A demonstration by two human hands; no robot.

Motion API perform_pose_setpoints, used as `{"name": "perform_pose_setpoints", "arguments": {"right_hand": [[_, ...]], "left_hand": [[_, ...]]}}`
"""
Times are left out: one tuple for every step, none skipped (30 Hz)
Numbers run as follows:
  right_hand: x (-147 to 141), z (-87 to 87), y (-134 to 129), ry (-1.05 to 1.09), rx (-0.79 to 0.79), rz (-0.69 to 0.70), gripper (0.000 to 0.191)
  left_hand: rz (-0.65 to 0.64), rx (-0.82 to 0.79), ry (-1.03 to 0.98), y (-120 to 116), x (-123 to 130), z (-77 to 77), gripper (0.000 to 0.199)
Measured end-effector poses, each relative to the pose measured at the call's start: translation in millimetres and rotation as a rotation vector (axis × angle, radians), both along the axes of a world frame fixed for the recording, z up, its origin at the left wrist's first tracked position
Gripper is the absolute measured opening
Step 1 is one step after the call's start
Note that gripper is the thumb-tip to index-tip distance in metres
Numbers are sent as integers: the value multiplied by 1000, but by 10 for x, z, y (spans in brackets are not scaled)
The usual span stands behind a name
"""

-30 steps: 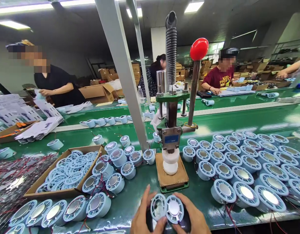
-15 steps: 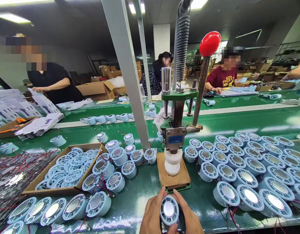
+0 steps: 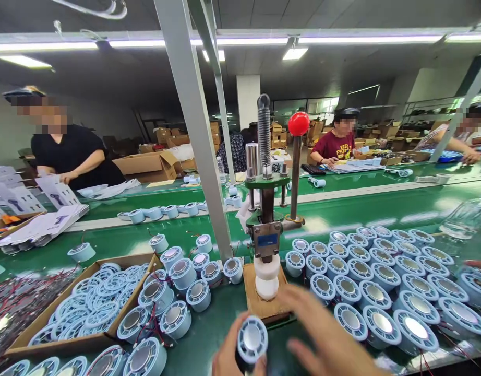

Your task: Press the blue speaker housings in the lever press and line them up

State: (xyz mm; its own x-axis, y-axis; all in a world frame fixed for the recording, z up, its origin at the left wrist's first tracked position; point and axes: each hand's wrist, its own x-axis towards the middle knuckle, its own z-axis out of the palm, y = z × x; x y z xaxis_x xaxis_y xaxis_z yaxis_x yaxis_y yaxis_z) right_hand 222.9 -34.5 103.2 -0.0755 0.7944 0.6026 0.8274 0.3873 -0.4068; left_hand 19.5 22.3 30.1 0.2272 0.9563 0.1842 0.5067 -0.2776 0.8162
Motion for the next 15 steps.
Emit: {"name": "perform_pose_setpoints", "arguments": {"right_hand": [[155, 388, 87, 2, 108, -15, 53], [300, 791, 200, 21, 213, -54, 48], [429, 1187, 337, 28, 332, -80, 44], [537, 1552, 496, 32, 446, -107, 44], [621, 1871, 669, 57, 533, -128, 44], [680, 2131, 849, 94, 588, -133, 44], [717, 2329, 1027, 160, 589, -121, 42], [736, 2466, 1196, 245, 547, -94, 38], [742, 2553, 1350, 328, 485, -60, 32], [741, 2599, 1485, 396, 420, -24, 28], [738, 2621, 1599, 443, 367, 4, 26], [735, 2631, 1687, 469, 338, 22, 25], [737, 2639, 1747, 481, 331, 28, 25], [740, 2649, 1772, 484, 334, 29, 24], [745, 2660, 1755, 496, 331, 28, 24]], "left_hand": [[9, -14, 10, 121, 1, 178, 60], [14, -26, 11, 241, 24, 349, 61], [6, -36, -11, 353, 72, 499, 60], [-18, -45, -49, 454, 140, 616, 60], [-45, -50, -94, 543, 224, 693, 59], [-74, -52, -135, 618, 316, 732, 60], [-109, -51, -167, 682, 409, 737, 60], [-144, -49, -190, 736, 497, 718, 60], [-175, -46, -210, 783, 572, 682, 60], [-203, -47, -227, 823, 631, 641, 58], [-236, -52, -245, 858, 673, 599, 56], [-267, -61, -262, 887, 697, 560, 54], [-290, -72, -275, 909, 705, 527, 52], [-307, -81, -286, 925, 702, 497, 51], [-318, -88, -295, 934, 691, 471, 51]]}}
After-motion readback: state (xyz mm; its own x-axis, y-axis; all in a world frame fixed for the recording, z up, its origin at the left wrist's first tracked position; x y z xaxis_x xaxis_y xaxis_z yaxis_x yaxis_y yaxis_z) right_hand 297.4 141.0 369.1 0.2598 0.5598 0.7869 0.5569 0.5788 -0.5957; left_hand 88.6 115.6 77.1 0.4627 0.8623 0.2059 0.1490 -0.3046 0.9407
